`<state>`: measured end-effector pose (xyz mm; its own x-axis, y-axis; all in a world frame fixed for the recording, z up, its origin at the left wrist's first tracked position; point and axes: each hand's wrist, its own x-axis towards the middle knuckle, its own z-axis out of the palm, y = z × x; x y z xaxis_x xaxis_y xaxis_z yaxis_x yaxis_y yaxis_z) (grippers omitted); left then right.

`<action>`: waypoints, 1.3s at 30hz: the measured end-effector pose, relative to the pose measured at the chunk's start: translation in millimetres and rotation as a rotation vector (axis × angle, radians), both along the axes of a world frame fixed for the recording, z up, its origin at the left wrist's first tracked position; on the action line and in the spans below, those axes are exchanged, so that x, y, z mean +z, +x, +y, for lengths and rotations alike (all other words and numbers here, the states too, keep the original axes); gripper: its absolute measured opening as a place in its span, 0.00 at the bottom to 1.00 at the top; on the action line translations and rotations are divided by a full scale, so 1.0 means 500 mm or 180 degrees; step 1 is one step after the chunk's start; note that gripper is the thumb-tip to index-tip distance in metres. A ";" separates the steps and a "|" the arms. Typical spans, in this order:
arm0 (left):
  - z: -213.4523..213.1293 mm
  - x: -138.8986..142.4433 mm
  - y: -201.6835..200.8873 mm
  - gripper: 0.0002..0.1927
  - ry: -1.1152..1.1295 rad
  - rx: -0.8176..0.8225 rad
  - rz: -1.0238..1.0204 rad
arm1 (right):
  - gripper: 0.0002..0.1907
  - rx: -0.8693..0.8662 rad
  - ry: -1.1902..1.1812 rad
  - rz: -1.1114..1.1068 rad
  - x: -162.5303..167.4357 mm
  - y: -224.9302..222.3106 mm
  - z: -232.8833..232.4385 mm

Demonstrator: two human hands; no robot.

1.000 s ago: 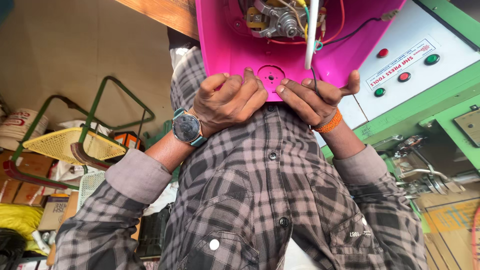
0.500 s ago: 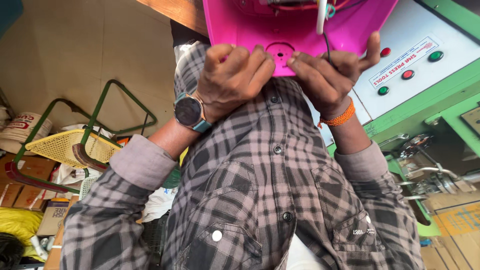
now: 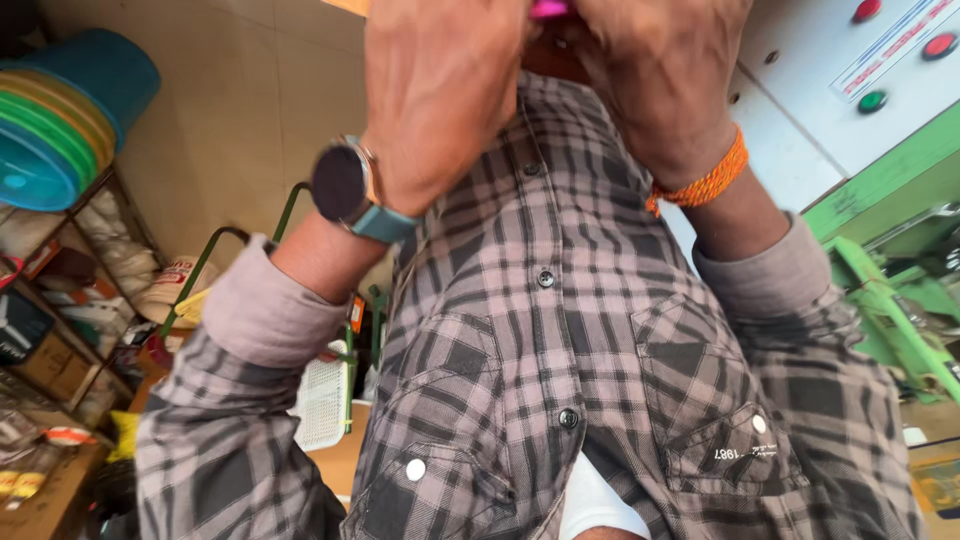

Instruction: The person repairs a pink plastic appliance housing at a workbench. They unscrew parts with a red screwdriver, handle internal wires and a motor assembly, fit a black switch component into the housing, and pick up pliers near the end.

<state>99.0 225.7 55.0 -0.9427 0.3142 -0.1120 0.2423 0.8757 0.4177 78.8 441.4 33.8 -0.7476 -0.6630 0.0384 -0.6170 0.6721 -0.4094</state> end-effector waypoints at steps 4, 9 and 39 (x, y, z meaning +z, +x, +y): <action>0.009 -0.036 0.016 0.10 0.0036 0.0078 0.0164 | 0.05 -0.0064 0.0186 0.0060 -0.018 0.004 -0.003; 0.015 -0.085 -0.010 0.09 0.0120 0.0388 0.0168 | 0.06 -0.0083 -0.0046 0.0039 -0.011 -0.058 -0.062; -0.001 -0.145 -0.036 0.10 0.0077 0.0486 0.1247 | 0.11 -0.1135 -0.2719 -0.0824 -0.121 0.103 -0.054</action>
<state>80.8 225.3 -17.6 -0.9485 0.1658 0.2700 0.2551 0.9049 0.3406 130.3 414.5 -26.8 -0.9530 -0.2198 0.2086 -0.2558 0.2144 -0.9427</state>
